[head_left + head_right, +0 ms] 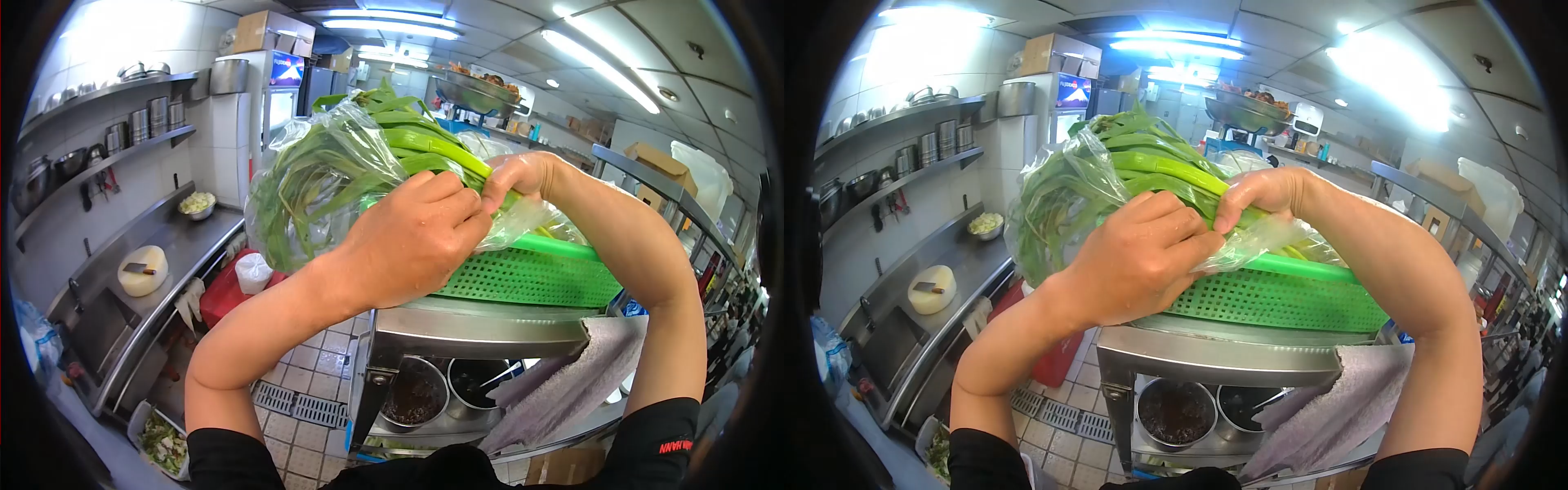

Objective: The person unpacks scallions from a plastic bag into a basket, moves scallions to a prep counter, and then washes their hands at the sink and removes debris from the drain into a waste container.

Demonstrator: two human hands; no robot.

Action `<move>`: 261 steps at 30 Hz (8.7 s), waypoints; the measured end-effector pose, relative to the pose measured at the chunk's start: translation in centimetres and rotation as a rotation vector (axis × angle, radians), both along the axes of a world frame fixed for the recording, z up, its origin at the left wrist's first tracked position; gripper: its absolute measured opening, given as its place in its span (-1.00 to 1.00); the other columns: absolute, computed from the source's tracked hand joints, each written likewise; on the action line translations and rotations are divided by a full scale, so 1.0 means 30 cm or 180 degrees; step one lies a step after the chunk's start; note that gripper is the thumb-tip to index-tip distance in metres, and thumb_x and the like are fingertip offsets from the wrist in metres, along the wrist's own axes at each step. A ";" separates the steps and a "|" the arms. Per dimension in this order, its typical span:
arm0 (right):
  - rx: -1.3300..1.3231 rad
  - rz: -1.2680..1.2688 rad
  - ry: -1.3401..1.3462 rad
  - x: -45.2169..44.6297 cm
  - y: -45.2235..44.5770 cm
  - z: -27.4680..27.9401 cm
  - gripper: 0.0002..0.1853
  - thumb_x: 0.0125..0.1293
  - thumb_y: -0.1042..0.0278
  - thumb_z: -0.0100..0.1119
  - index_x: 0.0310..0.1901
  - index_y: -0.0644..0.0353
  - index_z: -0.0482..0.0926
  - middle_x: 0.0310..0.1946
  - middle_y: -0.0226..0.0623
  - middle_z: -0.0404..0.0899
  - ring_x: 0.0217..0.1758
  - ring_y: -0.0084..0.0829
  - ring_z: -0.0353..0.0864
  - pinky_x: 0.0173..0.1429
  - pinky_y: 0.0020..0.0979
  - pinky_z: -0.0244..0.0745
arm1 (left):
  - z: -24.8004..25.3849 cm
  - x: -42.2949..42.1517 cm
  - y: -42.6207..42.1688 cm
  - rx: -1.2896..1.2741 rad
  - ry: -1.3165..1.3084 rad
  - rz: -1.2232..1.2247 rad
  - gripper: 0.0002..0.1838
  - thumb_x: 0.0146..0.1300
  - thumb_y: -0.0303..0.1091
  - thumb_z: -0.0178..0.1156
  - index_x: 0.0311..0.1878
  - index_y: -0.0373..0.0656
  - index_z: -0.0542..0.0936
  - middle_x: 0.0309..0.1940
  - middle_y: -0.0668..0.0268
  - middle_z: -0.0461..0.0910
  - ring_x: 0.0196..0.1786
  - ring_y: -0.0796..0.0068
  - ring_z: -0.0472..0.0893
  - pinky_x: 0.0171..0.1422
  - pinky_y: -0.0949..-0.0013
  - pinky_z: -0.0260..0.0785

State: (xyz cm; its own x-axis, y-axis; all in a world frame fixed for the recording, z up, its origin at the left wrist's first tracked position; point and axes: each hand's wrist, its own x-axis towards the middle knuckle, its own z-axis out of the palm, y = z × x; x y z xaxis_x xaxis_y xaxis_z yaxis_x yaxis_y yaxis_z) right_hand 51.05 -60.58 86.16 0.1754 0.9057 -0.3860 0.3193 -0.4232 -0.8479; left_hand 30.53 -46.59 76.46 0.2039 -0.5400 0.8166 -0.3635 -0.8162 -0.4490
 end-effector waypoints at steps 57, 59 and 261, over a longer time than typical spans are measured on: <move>0.1524 -0.0520 -0.0589 -0.094 -0.135 0.233 0.11 0.25 -0.76 -0.03 0.24 0.36 0.53 -0.09 -0.23 0.72 -0.14 -0.53 0.73 -0.05 -0.33 0.74 | 0.338 0.246 -0.110 0.1929 -0.0871 0.1044 -0.44 0.30 -0.41 0.11 0.41 -0.13 0.47 -0.05 0.29 0.54 0.15 0.32 0.58 0.44 0.16 0.34; 0.1397 -0.0527 -0.0841 -0.064 -0.142 0.217 0.20 0.22 -0.87 -0.26 0.31 0.29 0.49 -0.02 -0.11 0.69 -0.02 -0.41 0.72 0.08 -0.16 0.67 | 0.326 0.257 -0.079 0.1691 -0.0263 0.1167 -0.65 0.32 -0.40 0.12 0.17 -0.14 0.53 -0.10 0.25 0.54 -0.02 0.25 0.64 0.19 0.14 0.49; 0.0045 -0.0710 -0.3724 -0.220 -0.577 -0.052 -0.26 0.54 -0.23 -0.21 0.10 0.39 0.68 0.08 0.17 0.68 0.12 0.00 0.68 0.29 -0.05 0.46 | 0.444 0.292 -0.077 -0.1147 0.6306 0.1499 -0.28 -0.08 -0.49 0.43 0.27 -0.33 0.53 0.01 0.05 0.71 -0.06 0.24 0.73 0.05 0.13 0.65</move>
